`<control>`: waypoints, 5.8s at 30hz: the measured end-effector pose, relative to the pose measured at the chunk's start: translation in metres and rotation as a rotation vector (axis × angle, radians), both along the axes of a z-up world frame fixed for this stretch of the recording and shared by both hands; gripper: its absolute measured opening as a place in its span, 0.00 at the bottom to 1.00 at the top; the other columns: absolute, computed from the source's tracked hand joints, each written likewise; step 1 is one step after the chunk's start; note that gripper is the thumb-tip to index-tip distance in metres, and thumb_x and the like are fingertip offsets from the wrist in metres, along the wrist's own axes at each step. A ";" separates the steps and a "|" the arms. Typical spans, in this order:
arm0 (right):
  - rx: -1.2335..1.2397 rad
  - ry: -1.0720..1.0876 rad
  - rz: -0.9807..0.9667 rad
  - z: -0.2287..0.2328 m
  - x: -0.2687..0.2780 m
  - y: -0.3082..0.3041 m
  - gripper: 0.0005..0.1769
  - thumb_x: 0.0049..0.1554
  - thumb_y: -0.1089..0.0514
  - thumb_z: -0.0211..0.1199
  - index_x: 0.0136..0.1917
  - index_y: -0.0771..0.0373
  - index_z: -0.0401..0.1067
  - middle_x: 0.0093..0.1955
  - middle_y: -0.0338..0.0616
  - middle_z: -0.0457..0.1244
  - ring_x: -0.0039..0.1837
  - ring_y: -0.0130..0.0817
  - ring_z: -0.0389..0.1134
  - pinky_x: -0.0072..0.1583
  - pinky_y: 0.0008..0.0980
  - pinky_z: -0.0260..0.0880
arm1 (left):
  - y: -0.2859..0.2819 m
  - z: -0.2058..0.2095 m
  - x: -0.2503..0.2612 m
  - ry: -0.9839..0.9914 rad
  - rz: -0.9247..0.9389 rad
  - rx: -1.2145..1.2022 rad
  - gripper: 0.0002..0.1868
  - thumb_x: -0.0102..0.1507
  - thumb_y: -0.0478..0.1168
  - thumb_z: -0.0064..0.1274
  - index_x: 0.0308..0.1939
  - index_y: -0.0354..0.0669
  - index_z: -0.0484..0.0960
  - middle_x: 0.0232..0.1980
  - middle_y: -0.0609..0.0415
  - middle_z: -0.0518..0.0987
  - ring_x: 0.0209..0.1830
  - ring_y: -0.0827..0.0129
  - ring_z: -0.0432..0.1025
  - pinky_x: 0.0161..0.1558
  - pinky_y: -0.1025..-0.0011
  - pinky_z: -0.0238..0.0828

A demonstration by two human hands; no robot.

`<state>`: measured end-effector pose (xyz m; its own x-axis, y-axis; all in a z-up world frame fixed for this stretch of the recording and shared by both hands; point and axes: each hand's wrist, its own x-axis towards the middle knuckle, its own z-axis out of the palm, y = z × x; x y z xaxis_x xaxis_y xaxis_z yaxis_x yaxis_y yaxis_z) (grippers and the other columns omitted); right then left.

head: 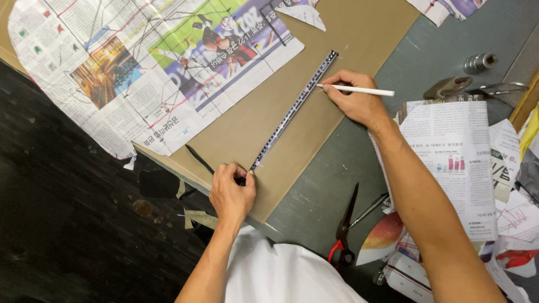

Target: The person uses a tape measure and a white pencil to mark a grid of lines on a large sheet of cardboard. They repeatedly measure and draw straight lines, then switch to a long metal ruler to draw longer lines across the board.

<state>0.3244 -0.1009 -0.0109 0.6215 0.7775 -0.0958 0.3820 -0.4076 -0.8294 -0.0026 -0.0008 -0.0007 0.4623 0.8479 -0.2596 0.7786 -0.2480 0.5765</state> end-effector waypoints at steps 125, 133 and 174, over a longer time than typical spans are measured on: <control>-0.029 -0.499 -0.335 -0.009 -0.192 0.275 0.35 0.61 0.53 0.64 0.76 0.68 0.59 0.77 0.65 0.55 0.81 0.60 0.50 0.77 0.59 0.41 | 0.355 0.017 -0.035 -0.312 -0.126 0.002 0.11 0.57 0.40 0.64 0.30 0.38 0.79 0.39 0.48 0.77 0.34 0.60 0.76 0.39 0.63 0.72; -0.132 -0.564 -0.300 -0.021 -0.194 0.255 0.36 0.61 0.51 0.64 0.76 0.68 0.59 0.79 0.64 0.54 0.81 0.59 0.50 0.79 0.58 0.41 | 0.401 -0.001 -0.031 -0.259 -0.128 -0.010 0.10 0.58 0.40 0.64 0.30 0.38 0.79 0.39 0.49 0.77 0.35 0.59 0.76 0.40 0.61 0.72; -0.404 -0.276 -0.085 0.036 -0.044 0.092 0.36 0.52 0.62 0.68 0.74 0.52 0.67 0.79 0.39 0.58 0.83 0.41 0.52 0.79 0.43 0.52 | 0.581 -0.010 0.036 -0.104 -0.823 0.198 0.07 0.56 0.35 0.63 0.38 0.47 0.87 0.41 0.56 0.82 0.44 0.59 0.73 0.49 0.62 0.72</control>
<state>0.2804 -0.0084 0.0255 0.7260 0.6574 -0.2019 0.5165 -0.7150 -0.4712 0.0330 0.5806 -0.0107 0.9644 0.2567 -0.0640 0.2516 -0.8151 0.5219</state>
